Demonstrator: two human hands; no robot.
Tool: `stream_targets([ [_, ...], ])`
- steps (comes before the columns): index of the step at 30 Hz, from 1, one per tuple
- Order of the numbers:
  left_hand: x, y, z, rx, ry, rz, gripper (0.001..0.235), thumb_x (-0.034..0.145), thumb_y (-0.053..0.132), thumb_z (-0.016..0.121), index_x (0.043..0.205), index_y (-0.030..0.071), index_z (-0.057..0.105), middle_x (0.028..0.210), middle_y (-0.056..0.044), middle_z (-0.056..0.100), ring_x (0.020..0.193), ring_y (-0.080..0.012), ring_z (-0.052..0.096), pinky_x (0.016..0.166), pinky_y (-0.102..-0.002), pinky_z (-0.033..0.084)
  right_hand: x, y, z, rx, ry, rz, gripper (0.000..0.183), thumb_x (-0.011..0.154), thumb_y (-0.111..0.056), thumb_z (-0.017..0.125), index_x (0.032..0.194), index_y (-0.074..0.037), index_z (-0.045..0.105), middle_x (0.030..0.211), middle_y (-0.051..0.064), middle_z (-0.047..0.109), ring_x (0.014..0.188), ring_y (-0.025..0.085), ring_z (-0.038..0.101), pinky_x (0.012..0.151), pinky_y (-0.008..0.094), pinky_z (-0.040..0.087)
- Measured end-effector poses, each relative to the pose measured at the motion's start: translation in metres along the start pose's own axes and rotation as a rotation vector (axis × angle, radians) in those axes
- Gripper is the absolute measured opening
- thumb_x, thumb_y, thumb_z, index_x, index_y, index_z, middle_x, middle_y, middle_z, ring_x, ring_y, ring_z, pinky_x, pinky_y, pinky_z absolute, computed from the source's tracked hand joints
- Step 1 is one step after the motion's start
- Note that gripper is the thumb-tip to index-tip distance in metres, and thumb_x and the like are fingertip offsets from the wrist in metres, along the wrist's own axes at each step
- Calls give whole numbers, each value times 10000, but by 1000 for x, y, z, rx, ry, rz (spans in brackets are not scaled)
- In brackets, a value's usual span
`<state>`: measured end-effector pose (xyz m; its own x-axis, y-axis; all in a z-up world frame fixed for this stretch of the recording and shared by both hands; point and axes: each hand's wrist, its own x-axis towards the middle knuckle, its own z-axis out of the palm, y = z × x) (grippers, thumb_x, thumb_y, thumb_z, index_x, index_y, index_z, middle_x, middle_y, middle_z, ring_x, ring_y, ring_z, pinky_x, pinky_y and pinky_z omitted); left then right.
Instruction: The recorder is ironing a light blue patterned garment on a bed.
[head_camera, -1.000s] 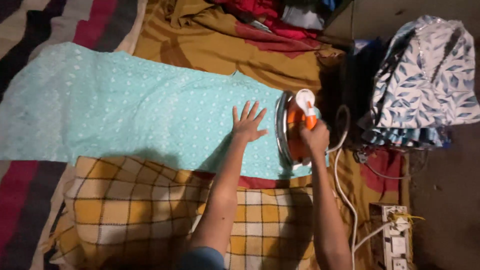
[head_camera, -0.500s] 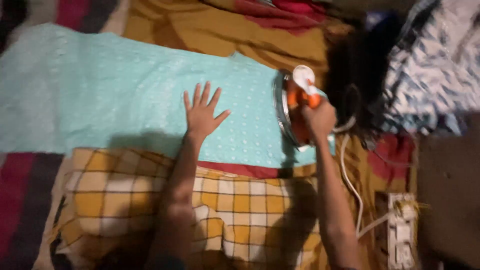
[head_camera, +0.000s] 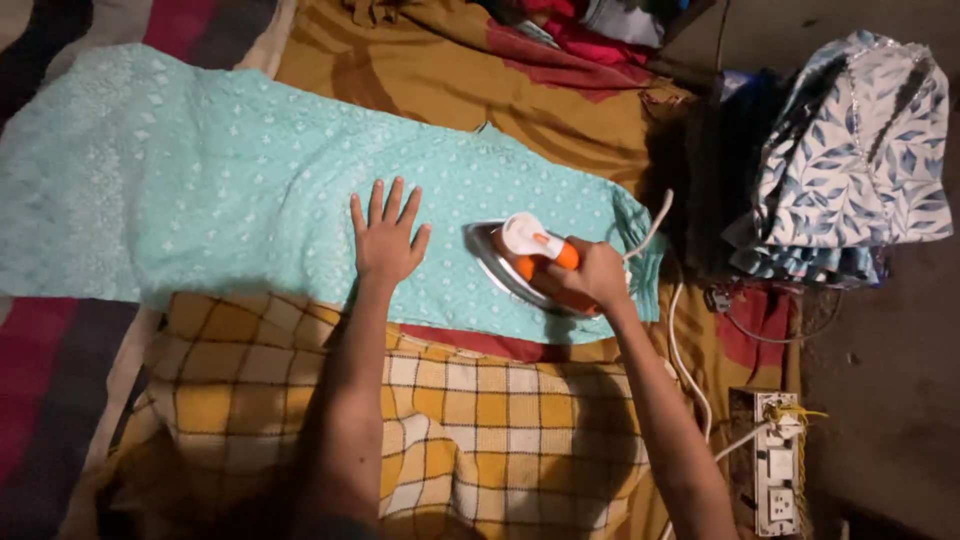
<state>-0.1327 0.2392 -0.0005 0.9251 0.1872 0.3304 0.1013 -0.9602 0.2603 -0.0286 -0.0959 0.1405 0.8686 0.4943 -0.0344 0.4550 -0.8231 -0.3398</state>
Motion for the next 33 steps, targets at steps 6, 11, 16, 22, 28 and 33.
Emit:
stream_targets([
  [6,7,5,-11,-37,-12,-36,598,1020,450,513,1565,203,510,1654,-104,375,1531,-381,273,1222,-674,95,32,-32,1,-89,-31,96,473,773,-550,757,917,-100,741,776,243,702,762,458,689,680,551,536],
  [11,3,2,-8,-68,-7,-24,580,1037,433,512,1565,190,511,1661,-113,378,1535,-385,274,1224,-674,82,87,-33,24,-69,179,197,438,787,-476,753,945,-67,737,809,252,713,781,469,691,695,562,542],
  [16,7,2,-9,-86,17,-38,577,1066,435,511,1585,182,504,1680,-102,367,1554,-374,268,1230,-701,61,106,-17,31,-8,315,244,432,746,-405,764,977,-41,730,814,263,715,795,473,690,704,562,536],
  [22,12,2,-17,-51,36,-114,657,986,495,532,1558,173,506,1668,-144,344,1546,-412,236,1155,-772,23,54,-21,1,168,-179,-91,375,789,-373,761,1034,-90,749,825,201,722,760,386,736,700,450,555],
  [28,5,-1,-9,-38,21,-99,646,1000,477,527,1581,196,499,1685,-135,340,1555,-410,228,1163,-778,26,-1,-13,-6,153,-377,-409,521,696,-381,783,1152,-135,730,892,165,746,772,385,722,660,458,556],
  [33,13,2,-11,-11,17,-91,634,1020,460,512,1586,174,493,1674,-149,347,1545,-421,240,1148,-792,38,17,22,20,-91,-258,-329,464,722,-504,784,1015,-149,727,806,180,721,749,394,707,652,509,533],
])
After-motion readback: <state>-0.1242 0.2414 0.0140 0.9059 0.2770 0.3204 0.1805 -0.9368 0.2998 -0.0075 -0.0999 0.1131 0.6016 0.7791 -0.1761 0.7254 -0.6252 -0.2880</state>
